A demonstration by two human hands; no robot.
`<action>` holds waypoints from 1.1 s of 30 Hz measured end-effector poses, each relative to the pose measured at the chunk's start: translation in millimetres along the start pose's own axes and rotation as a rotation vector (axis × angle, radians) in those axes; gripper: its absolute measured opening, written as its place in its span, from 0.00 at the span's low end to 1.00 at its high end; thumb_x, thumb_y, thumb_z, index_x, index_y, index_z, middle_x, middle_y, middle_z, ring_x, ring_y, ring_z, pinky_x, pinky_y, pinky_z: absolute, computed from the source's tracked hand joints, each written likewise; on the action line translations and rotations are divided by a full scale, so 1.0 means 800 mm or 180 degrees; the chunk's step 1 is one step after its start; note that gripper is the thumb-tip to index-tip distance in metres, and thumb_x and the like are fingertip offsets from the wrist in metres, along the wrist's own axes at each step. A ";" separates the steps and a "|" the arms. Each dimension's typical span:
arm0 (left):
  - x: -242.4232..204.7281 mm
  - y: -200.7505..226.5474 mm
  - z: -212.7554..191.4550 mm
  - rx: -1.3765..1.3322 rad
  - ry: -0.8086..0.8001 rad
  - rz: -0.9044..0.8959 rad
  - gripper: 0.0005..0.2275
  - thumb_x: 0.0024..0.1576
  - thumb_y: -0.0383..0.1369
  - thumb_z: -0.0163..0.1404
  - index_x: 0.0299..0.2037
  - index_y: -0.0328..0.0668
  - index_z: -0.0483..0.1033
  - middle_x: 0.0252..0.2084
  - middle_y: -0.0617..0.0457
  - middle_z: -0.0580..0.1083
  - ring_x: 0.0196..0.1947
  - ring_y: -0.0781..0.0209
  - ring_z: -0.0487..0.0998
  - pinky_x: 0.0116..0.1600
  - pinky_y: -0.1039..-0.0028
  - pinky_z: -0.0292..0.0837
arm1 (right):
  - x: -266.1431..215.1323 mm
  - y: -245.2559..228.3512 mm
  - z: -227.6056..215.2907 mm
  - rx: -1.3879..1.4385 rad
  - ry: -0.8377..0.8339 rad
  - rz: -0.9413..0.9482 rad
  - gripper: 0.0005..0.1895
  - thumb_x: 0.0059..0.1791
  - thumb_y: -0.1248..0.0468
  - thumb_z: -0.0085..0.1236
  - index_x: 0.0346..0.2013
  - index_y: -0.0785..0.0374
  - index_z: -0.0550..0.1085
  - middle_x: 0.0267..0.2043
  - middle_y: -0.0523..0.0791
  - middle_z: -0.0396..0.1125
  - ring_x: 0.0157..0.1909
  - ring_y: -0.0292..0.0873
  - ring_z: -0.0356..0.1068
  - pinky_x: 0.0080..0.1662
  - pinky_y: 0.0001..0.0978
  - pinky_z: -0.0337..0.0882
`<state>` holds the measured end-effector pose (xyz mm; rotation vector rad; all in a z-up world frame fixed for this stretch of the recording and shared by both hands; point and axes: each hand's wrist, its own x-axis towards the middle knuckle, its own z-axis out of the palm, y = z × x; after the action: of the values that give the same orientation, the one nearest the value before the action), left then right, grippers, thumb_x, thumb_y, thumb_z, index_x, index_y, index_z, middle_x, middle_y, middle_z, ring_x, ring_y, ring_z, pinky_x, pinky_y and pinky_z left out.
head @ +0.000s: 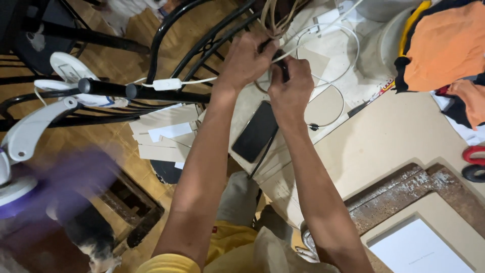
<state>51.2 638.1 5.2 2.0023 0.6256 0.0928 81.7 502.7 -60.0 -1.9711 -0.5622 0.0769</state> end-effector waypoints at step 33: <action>-0.099 0.007 0.004 0.0458 0.1161 0.1479 0.26 0.54 0.20 0.47 0.66 0.37 0.68 0.60 0.41 0.74 0.58 0.43 0.77 0.64 0.60 0.70 | -0.174 -0.049 -0.212 -0.0251 -0.0210 0.0756 0.13 0.53 0.61 0.57 0.50 0.63 0.79 0.40 0.50 0.73 0.41 0.47 0.75 0.46 0.37 0.74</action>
<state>-14.2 596.6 23.9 2.2589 0.3853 0.7231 -5.1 316.1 25.6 -2.1115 -0.3758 0.2722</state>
